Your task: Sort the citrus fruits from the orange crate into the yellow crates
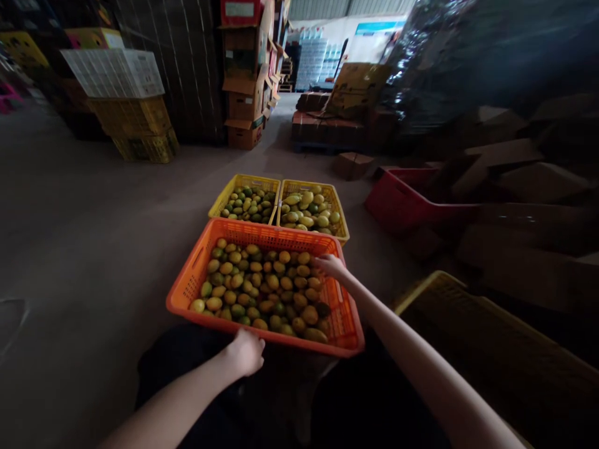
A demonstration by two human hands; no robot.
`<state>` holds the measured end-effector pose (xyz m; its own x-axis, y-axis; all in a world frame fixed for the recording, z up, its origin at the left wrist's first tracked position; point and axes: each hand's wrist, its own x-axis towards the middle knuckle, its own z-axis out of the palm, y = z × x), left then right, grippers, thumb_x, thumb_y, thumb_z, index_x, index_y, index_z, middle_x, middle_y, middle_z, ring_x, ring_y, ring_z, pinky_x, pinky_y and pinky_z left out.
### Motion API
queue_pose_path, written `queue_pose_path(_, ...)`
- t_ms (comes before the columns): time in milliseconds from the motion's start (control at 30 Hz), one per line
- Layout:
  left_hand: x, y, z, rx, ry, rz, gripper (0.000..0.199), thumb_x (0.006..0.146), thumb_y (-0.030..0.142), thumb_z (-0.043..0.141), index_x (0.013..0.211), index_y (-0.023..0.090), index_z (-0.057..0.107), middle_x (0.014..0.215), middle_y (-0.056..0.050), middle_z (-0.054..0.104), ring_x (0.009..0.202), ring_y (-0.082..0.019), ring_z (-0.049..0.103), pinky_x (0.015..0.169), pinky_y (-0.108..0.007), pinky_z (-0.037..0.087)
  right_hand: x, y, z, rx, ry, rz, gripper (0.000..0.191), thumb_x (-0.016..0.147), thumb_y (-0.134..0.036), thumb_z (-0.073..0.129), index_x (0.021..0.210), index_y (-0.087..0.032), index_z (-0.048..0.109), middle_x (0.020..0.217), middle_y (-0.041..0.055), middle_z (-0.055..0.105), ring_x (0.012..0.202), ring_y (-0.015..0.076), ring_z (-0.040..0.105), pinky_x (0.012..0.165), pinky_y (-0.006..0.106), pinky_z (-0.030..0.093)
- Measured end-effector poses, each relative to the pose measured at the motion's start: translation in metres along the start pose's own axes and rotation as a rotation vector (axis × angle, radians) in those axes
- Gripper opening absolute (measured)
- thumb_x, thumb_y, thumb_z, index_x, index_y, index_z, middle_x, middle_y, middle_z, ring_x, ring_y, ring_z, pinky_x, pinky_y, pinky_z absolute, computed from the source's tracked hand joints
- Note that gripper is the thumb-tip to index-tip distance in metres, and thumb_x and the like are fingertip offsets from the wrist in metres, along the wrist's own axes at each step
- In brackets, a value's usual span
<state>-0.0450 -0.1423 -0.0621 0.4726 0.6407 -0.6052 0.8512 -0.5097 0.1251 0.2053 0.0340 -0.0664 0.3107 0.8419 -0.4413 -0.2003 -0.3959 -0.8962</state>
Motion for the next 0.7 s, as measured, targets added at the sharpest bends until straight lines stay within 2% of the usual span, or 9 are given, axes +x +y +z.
queue_pose_path(100,-0.005,0.006,-0.005,-0.023,-0.053,-0.014,0.042,0.086,0.029,0.047,0.113,0.001,0.060,0.111,-0.026,0.062,0.106,-0.035,0.058,0.089,-0.044,0.038,-0.001,0.043,-0.012,-0.187,-0.006,0.060,0.016,0.071,0.001,0.063,0.067,-0.014,0.065,0.051,-0.0025,0.057,0.052,0.0103,0.056,0.049,0.017,0.040)
queue_pose_path(167,-0.009,0.010,-0.009,-0.046,-0.049,-0.034,0.040,0.086,0.027,0.048,0.113,0.001,0.061,0.112,-0.026,0.062,0.108,-0.035,0.056,0.092,-0.045,0.037,0.006,0.061,-0.016,-0.284,-0.009,0.063,0.007,0.080,-0.013,0.062,0.085,-0.016,0.066,0.079,0.0024,0.067,0.073,0.0151,0.063,0.063,0.023,0.049)
queue_pose_path(233,-0.010,0.013,-0.012,-0.070,-0.031,-0.029,0.040,0.086,0.027,0.047,0.115,0.002,0.060,0.114,-0.025,0.061,0.111,-0.035,0.055,0.095,-0.045,0.035,0.017,0.073,-0.015,-0.386,-0.009,0.042,0.024,0.087,-0.029,0.057,0.108,-0.018,0.060,0.109,0.0064,0.062,0.093,0.0187,0.061,0.078,0.034,0.052)
queue_pose_path(267,-0.011,0.014,-0.013,-0.085,-0.023,-0.022,0.041,0.086,0.027,0.047,0.116,0.003,0.060,0.115,-0.024,0.061,0.111,-0.035,0.054,0.097,-0.046,0.034,0.023,0.078,-0.014,-0.440,-0.009,0.023,0.030,0.089,-0.033,0.054,0.116,-0.019,0.056,0.117,0.0075,0.058,0.098,0.0194,0.060,0.082,0.039,0.052)
queue_pose_path(333,-0.010,0.015,-0.012,-0.111,-0.019,-0.016,0.042,0.086,0.028,0.047,0.118,0.004,0.059,0.116,-0.023,0.060,0.113,-0.034,0.053,0.099,-0.047,0.032,0.035,0.086,-0.007,-0.542,-0.007,-0.032,0.030,0.088,-0.031,0.056,0.114,-0.016,0.056,0.118,0.0084,0.057,0.102,0.0201,0.058,0.085,0.041,0.050)
queue_pose_path(433,-0.006,0.015,-0.007,-0.141,-0.053,-0.053,0.045,0.086,0.029,0.047,0.124,0.006,0.056,0.121,-0.023,0.058,0.117,-0.034,0.051,0.103,-0.048,0.028,0.051,0.097,0.005,-0.677,-0.007,-0.128,0.014,0.078,-0.014,0.063,0.092,-0.015,0.061,0.105,0.0085,0.062,0.111,0.0226,0.054,0.089,0.035,0.046)
queue_pose_path(500,-0.002,0.013,-0.007,-0.168,-0.092,-0.081,0.049,0.085,0.029,0.049,0.128,0.007,0.053,0.126,-0.022,0.056,0.121,-0.034,0.048,0.106,-0.048,0.026,0.061,0.103,0.013,-0.772,0.003,-0.167,0.020,0.070,-0.006,0.065,0.086,-0.016,0.060,0.101,0.0108,0.063,0.119,0.0264,0.049,0.093,0.036,0.043)
queue_pose_path(600,0.005,0.012,-0.014,-0.215,-0.164,-0.126,0.052,0.084,0.028,0.051,0.131,0.006,0.051,0.131,-0.022,0.052,0.125,-0.032,0.046,0.109,-0.046,0.023,0.075,0.110,0.019,-0.928,0.037,-0.188,0.026,0.066,-0.006,0.064,0.090,-0.015,0.059,0.103,0.0174,0.062,0.123,0.0346,0.043,0.095,0.046,0.037)
queue_pose_path(700,0.012,0.010,-0.024,-0.242,-0.254,-0.136,0.055,0.085,0.029,0.052,0.135,0.006,0.047,0.136,-0.022,0.048,0.128,-0.032,0.042,0.111,-0.046,0.022,0.085,0.112,0.019,-1.058,0.009,-0.248,0.020,0.066,-0.011,0.064,0.085,-0.014,0.060,0.101,0.0226,0.062,0.122,0.0402,0.041,0.092,0.048,0.037)
